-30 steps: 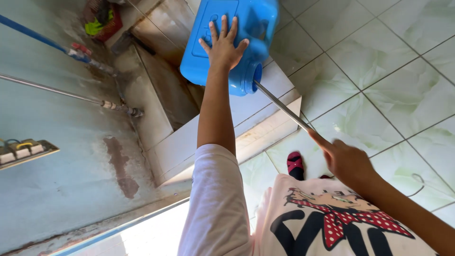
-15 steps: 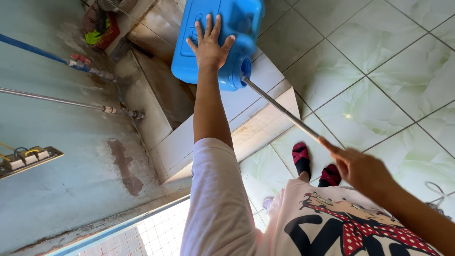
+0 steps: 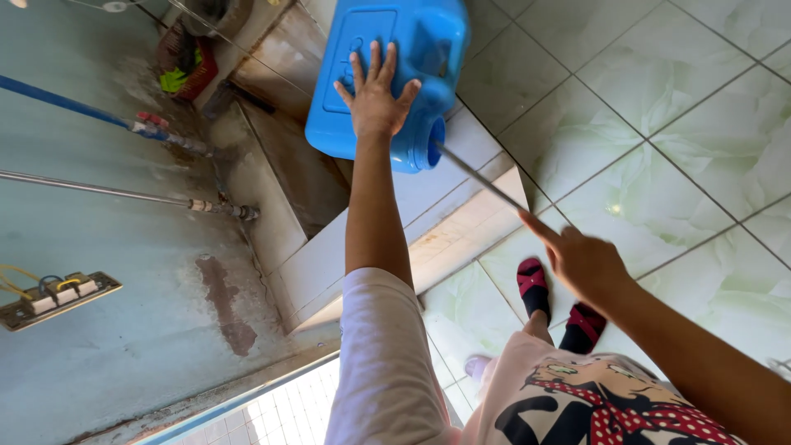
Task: Scrubbing the exterior and interior of a blue plastic water container using a small brush and a long-handled brush, then rinsing it at a sink.
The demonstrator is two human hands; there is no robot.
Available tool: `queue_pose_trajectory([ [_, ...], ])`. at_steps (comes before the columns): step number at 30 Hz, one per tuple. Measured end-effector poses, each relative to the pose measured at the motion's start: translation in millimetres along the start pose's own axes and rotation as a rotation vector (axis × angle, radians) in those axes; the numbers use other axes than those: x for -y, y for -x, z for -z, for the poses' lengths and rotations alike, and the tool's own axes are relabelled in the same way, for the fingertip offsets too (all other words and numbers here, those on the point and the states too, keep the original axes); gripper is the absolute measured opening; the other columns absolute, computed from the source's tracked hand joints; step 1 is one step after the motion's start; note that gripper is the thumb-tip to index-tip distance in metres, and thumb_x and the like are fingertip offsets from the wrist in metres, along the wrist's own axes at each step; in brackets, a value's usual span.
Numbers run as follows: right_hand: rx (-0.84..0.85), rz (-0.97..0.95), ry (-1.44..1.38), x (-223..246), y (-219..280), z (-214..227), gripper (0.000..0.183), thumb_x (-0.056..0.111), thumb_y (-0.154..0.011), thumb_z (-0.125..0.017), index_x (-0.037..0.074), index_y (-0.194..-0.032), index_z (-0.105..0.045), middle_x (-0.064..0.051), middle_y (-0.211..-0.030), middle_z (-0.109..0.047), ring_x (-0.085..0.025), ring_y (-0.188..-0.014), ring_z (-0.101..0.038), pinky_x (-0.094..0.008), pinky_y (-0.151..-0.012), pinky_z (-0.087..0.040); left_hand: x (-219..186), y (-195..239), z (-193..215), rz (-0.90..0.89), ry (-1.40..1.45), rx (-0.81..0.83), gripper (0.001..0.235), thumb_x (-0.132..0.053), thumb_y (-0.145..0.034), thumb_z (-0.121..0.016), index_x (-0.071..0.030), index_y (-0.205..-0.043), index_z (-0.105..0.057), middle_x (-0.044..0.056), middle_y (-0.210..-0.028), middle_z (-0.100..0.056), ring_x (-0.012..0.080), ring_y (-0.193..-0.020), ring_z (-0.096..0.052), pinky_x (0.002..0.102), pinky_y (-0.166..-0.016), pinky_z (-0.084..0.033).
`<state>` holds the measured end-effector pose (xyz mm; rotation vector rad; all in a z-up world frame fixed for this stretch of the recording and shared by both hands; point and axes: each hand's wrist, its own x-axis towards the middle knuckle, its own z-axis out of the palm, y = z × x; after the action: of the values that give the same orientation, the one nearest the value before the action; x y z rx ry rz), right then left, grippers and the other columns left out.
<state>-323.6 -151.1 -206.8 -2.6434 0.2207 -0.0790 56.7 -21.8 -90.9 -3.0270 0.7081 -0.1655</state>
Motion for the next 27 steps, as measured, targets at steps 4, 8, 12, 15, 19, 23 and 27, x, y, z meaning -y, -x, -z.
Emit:
queue_pose_trajectory([
  [4,-0.098,0.007,0.024,9,-89,-28,0.076,0.019,-0.099,-0.056,0.041,-0.163,-0.024,-0.017,-0.08,-0.064,-0.036,-0.058,-0.065,-0.048,-0.053,-0.055,1,-3,1,-0.024,0.023,-0.024,0.082,-0.074,-0.092,-0.057,-0.042,-0.161,-0.027,-0.009,-0.172,-0.017,0.0258,-0.16,-0.005,0.066,-0.124,0.005],
  [8,0.023,-0.005,-0.042,37,-98,-7,0.074,0.02,-0.101,-0.053,0.038,-0.164,-0.019,-0.019,-0.08,-0.066,-0.036,-0.063,-0.068,-0.049,-0.058,-0.056,4,-4,5,0.0,0.092,0.011,0.084,-0.076,-0.086,-0.06,-0.044,-0.158,-0.031,-0.01,-0.17,-0.02,0.0242,-0.16,-0.007,0.065,-0.124,0.005],
  [12,0.144,-0.012,-0.132,28,-71,-2,0.073,0.023,-0.1,-0.051,0.043,-0.162,-0.019,-0.017,-0.08,-0.069,-0.034,-0.066,-0.069,-0.049,-0.063,-0.056,0,-6,8,0.025,0.127,0.033,0.084,-0.077,-0.085,-0.06,-0.046,-0.158,-0.031,-0.011,-0.171,-0.019,0.024,-0.16,-0.006,0.065,-0.124,0.006],
  [15,0.162,-0.023,-0.102,24,-85,9,0.072,0.022,-0.1,-0.05,0.045,-0.161,-0.022,-0.017,-0.083,-0.071,-0.035,-0.07,-0.07,-0.05,-0.068,-0.056,0,5,-11,-0.015,0.141,-0.053,0.079,-0.071,-0.083,-0.064,-0.038,-0.152,-0.042,-0.006,-0.165,-0.03,0.0278,-0.155,-0.015,0.066,-0.12,0.001],
  [19,0.071,-0.082,-0.048,34,-119,-2,0.067,0.02,-0.105,-0.051,0.043,-0.163,-0.027,-0.019,-0.09,-0.07,-0.036,-0.077,-0.069,-0.05,-0.074,-0.057,-7,16,-17,0.014,0.143,-0.326,0.064,-0.063,-0.09,-0.068,-0.021,-0.138,-0.063,-0.001,-0.153,-0.055,0.0216,-0.151,-0.042,0.056,-0.129,-0.019],
  [23,0.104,-0.109,-0.325,44,-92,-5,0.069,0.017,-0.099,-0.053,0.042,-0.159,-0.031,-0.014,-0.092,-0.072,-0.035,-0.082,-0.071,-0.049,-0.078,-0.056,-3,29,-39,-0.027,0.239,-0.443,0.055,-0.048,-0.092,-0.069,-0.017,-0.137,-0.065,0.002,-0.151,-0.058,0.0247,-0.148,-0.042,0.056,-0.124,-0.021],
  [27,0.133,-0.117,-0.405,42,-93,17,0.067,0.018,-0.098,-0.053,0.045,-0.156,-0.034,-0.011,-0.094,-0.073,-0.032,-0.081,-0.073,-0.048,-0.078,-0.057,-4,26,-38,-0.057,0.27,-0.436,0.056,-0.044,-0.09,-0.069,-0.017,-0.139,-0.065,0.003,-0.151,-0.056,0.025,-0.147,-0.041,0.056,-0.123,-0.021],
])
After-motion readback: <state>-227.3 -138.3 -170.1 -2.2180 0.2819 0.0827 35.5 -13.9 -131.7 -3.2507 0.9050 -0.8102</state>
